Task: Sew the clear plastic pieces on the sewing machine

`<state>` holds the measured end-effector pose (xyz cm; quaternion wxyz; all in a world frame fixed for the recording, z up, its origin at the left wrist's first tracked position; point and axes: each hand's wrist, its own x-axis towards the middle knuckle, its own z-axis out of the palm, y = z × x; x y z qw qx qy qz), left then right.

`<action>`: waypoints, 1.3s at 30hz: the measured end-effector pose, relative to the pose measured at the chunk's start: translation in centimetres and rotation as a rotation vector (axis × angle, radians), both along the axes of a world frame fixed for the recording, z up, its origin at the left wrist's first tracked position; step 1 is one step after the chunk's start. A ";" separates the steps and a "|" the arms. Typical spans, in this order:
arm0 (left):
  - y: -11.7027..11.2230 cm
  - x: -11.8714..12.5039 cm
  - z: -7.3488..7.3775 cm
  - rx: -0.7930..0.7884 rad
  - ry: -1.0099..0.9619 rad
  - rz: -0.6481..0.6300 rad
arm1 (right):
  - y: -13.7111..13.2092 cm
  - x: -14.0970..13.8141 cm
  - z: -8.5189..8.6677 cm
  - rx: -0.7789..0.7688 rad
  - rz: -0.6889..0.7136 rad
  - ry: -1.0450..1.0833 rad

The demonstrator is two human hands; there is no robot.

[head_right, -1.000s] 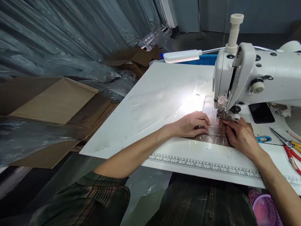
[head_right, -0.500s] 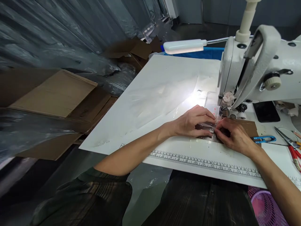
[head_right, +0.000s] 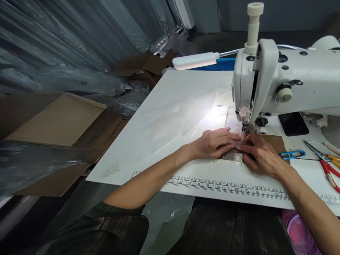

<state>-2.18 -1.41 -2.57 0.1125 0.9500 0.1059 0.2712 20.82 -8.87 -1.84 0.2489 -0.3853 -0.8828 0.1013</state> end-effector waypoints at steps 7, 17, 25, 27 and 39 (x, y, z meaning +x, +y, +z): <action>-0.1 0.2 -0.6 0.289 0.051 0.008 | 0.1 0.5 0.7 -0.075 0.010 0.077; 0.2 0.2 -0.2 0.404 0.053 0.014 | 0.6 1.4 -1.7 -0.012 -0.256 -0.009; 0.1 0.1 0.3 0.436 0.043 -0.030 | 0.7 1.7 -2.3 -0.011 -0.252 -0.029; 0.1 0.2 0.2 0.406 0.062 -0.037 | 0.7 1.6 -2.4 -0.008 -0.259 -0.028; 0.1 0.2 0.8 0.233 0.246 -0.091 | 0.6 1.5 -1.9 0.002 -0.224 -0.031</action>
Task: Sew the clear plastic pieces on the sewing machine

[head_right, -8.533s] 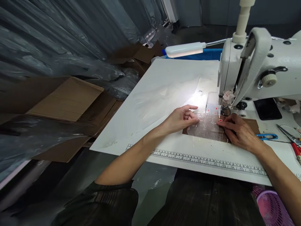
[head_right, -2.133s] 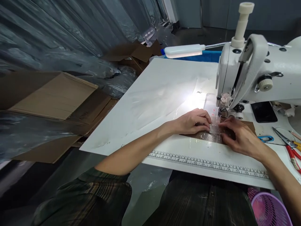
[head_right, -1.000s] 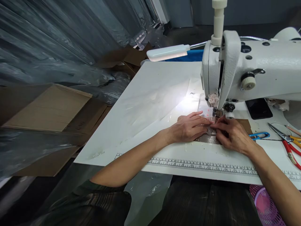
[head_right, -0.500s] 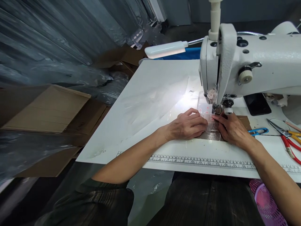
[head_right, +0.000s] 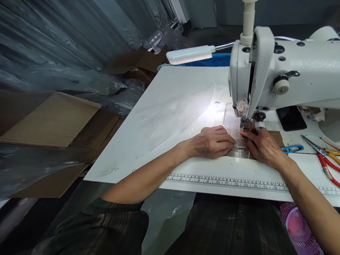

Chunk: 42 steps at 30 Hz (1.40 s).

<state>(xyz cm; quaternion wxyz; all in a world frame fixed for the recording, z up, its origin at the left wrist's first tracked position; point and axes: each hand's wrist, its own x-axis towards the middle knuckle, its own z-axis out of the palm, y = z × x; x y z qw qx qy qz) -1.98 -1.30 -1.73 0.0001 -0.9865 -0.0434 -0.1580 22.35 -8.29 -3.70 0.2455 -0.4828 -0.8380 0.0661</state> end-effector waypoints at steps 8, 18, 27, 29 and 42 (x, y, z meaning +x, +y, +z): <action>0.8 0.3 1.4 -0.076 0.110 -0.100 | 0.0 -0.1 0.8 0.037 0.030 -0.137; 0.9 0.1 0.8 -0.064 0.091 -0.012 | 0.0 -0.7 0.7 0.038 -0.066 -0.177; 0.7 0.2 0.3 0.007 0.057 0.045 | -0.4 -1.0 0.7 0.053 -0.073 -0.173; 0.7 0.2 0.2 0.025 0.061 0.060 | -0.5 -1.0 0.8 0.064 -0.077 -0.175; 1.0 0.4 -0.1 0.028 0.080 0.092 | -0.8 -1.3 1.1 0.057 -0.056 -0.144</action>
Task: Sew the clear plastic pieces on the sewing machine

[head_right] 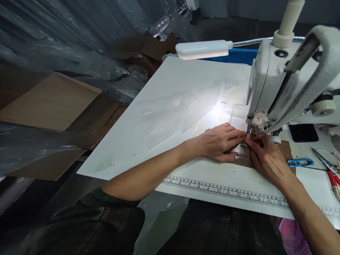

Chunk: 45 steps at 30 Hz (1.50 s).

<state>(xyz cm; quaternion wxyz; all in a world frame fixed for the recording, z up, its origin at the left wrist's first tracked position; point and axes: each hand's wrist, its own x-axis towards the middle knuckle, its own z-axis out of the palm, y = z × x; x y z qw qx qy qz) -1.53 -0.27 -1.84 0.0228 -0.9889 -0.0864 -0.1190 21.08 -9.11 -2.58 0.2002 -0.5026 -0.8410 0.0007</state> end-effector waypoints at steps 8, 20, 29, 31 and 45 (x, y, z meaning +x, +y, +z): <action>-0.1 0.1 0.3 -0.043 0.003 0.080 | 0.2 -0.4 -0.1 0.014 -0.059 -0.072; 0.8 0.2 0.5 -0.043 0.050 0.105 | 0.6 0.5 1.7 -0.124 -0.081 0.088; 0.7 0.3 1.1 -0.086 0.105 0.166 | 2.0 1.3 3.6 -0.424 -0.377 0.237; 0.7 0.3 1.0 -0.101 0.095 0.186 | 2.1 1.1 3.1 -0.357 -0.346 0.253; 0.9 0.5 -1.1 -0.237 -0.133 0.373 | 0.6 2.3 0.0 -0.219 -0.271 0.140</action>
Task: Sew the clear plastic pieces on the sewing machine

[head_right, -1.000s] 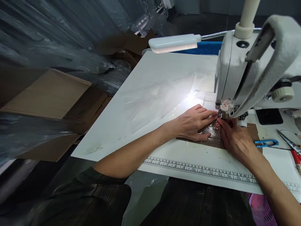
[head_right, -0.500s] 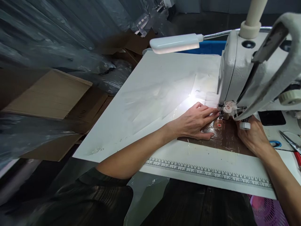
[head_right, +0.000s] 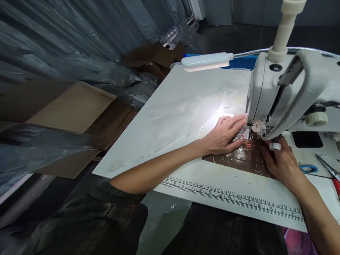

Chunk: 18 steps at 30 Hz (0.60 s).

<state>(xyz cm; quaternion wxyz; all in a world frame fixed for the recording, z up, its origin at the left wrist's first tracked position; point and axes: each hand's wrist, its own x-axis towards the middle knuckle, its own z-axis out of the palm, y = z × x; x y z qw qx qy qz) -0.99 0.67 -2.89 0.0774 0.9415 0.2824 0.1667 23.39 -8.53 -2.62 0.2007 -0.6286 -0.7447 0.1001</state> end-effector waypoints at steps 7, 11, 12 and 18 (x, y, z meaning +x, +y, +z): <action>5.3 1.4 1.3 -0.031 0.191 -0.206 | 0.2 0.6 -1.6 0.118 0.076 -0.089; 6.5 2.9 2.9 0.070 0.328 -0.237 | 0.8 1.3 -2.7 0.155 0.125 -0.143; 6.2 3.2 3.1 0.102 0.342 -0.214 | 0.9 1.5 -2.9 0.178 0.123 -0.146; 1.6 1.6 3.1 0.252 0.274 0.145 | 1.3 2.0 -3.1 0.213 0.186 -0.148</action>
